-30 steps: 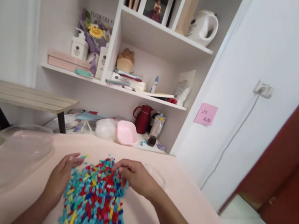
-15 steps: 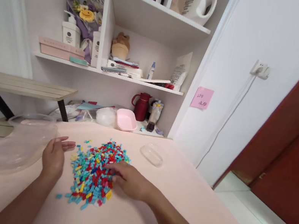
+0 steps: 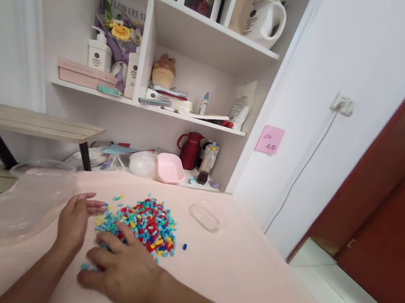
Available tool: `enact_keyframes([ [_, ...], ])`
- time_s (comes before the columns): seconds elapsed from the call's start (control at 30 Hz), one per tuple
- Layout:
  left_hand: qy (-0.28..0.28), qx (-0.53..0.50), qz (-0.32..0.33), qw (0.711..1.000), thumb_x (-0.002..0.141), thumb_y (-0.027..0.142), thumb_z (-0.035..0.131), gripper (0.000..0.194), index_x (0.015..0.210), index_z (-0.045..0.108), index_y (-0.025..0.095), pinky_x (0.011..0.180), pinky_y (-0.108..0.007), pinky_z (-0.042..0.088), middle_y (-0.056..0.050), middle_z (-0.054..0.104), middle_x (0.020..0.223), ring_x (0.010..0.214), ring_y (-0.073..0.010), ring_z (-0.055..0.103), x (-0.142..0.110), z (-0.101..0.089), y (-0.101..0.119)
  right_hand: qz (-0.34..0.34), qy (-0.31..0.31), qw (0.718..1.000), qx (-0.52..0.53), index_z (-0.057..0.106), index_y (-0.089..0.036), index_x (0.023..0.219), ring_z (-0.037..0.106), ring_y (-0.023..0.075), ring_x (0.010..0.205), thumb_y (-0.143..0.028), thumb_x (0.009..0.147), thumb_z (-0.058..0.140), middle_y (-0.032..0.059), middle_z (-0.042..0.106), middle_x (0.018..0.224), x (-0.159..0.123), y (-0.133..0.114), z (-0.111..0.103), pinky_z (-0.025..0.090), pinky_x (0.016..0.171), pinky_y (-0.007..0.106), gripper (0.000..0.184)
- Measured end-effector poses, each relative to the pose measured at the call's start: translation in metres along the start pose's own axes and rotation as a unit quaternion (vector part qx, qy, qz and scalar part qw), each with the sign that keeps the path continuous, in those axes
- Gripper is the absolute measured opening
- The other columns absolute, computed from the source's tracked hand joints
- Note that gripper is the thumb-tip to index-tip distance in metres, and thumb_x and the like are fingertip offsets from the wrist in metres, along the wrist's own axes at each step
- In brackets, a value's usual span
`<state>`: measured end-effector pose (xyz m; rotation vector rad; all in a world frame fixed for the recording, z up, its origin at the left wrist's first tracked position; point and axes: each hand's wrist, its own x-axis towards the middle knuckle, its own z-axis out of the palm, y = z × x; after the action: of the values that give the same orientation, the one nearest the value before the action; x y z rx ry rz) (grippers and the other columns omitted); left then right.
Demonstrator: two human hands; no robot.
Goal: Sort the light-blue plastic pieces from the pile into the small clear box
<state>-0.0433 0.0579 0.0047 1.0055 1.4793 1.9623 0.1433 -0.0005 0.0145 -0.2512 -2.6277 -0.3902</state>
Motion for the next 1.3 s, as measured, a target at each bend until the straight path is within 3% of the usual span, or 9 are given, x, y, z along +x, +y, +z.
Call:
enact_keyframes([
  [0.13,-0.025,0.041,0.006,0.999,0.086,0.041,0.036,0.031,0.092,0.058,0.019,0.064,-0.037,0.055,-0.003,0.070,0.073,0.066,-0.0213,0.070,0.003,0.002,-0.003,0.027,-0.008,0.999,-0.023,0.067,-0.028,0.091,0.036,0.0239,0.134,-0.027,0.097,0.049,0.0019,0.063,0.125,0.003,0.042,0.000,0.020,0.114,0.051,0.019],
  [0.27,-0.021,0.125,0.037,0.991,0.082,0.038,0.041,0.028,0.087,0.064,0.021,0.089,-0.046,0.050,-0.008,0.070,0.095,0.094,-0.0266,0.067,0.008,0.003,-0.009,0.178,0.002,0.984,0.006,0.067,-0.032,0.107,0.041,0.0261,0.130,-0.024,0.093,0.055,0.0024,0.064,0.124,-0.003,0.068,-0.016,0.015,0.113,0.055,0.020],
  [0.47,-0.040,0.232,0.082,0.968,0.084,0.035,0.037,0.033,0.090,0.068,0.024,0.106,-0.044,0.038,-0.009,0.067,0.112,0.117,-0.0271,0.055,0.016,0.001,-0.013,0.451,0.042,0.879,0.149,0.061,-0.030,0.124,0.061,0.0200,0.097,-0.027,0.092,0.050,0.0058,0.063,0.115,-0.052,0.080,-0.045,0.045,0.088,0.035,0.034],
  [0.63,-0.107,0.300,0.065,0.946,0.082,0.040,0.045,0.032,0.094,0.069,0.023,0.110,-0.053,0.029,-0.011,0.069,0.116,0.122,-0.0321,0.054,0.008,0.012,-0.018,0.569,-0.117,0.811,0.071,0.060,-0.029,0.124,0.063,0.0230,0.086,-0.028,0.083,0.056,0.0086,0.059,0.113,-0.108,0.066,-0.062,0.042,0.071,0.032,0.041],
  [0.77,-0.155,0.324,0.063,0.931,0.080,0.041,0.049,0.035,0.101,0.069,0.023,0.113,-0.056,0.019,-0.011,0.066,0.126,0.132,-0.0335,0.046,-0.005,0.023,-0.020,0.565,-0.147,0.805,0.106,0.067,-0.025,0.106,0.062,0.0203,0.078,-0.026,0.084,0.052,0.0073,0.059,0.101,-0.109,0.056,-0.050,0.041,0.070,0.031,0.026],
  [0.93,-0.213,0.302,0.072,0.926,0.079,0.050,0.049,0.044,0.110,0.068,0.025,0.114,-0.054,0.024,-0.009,0.066,0.128,0.132,-0.0324,0.048,-0.011,0.025,-0.015,0.485,-0.023,0.841,0.239,0.061,-0.025,0.123,0.060,0.0212,0.096,-0.026,0.080,0.061,0.0085,0.055,0.119,-0.062,0.054,-0.035,0.046,0.087,0.032,0.043],
  [1.1,-0.279,0.237,0.097,0.926,0.084,0.061,0.042,0.058,0.125,0.062,0.026,0.116,-0.044,0.029,-0.006,0.059,0.138,0.134,-0.0255,0.047,-0.027,0.024,0.012,0.375,0.104,0.866,0.312,0.056,-0.028,0.131,0.049,0.0225,0.123,-0.018,0.084,0.058,0.0078,0.049,0.134,-0.031,0.049,-0.046,0.037,0.107,0.038,0.048],
  [1.2,-0.333,0.193,0.104,0.917,0.088,0.060,0.038,0.061,0.136,0.054,0.026,0.117,-0.044,0.027,-0.005,0.051,0.145,0.139,-0.0239,0.040,-0.049,0.028,0.039,0.363,0.185,0.853,0.327,0.059,-0.028,0.127,0.048,0.0202,0.124,-0.015,0.087,0.052,0.0065,0.051,0.132,-0.038,0.053,-0.051,0.036,0.108,0.038,0.044],
  [1.3,-0.374,0.160,0.117,0.906,0.090,0.058,0.040,0.059,0.139,0.051,0.027,0.118,-0.046,0.023,-0.004,0.048,0.148,0.141,-0.0250,0.036,-0.068,0.033,0.059,0.423,0.237,0.807,0.337,0.066,-0.025,0.116,0.061,0.0188,0.102,-0.019,0.087,0.050,0.0072,0.058,0.120,-0.059,0.068,-0.049,0.049,0.091,0.035,0.033],
])
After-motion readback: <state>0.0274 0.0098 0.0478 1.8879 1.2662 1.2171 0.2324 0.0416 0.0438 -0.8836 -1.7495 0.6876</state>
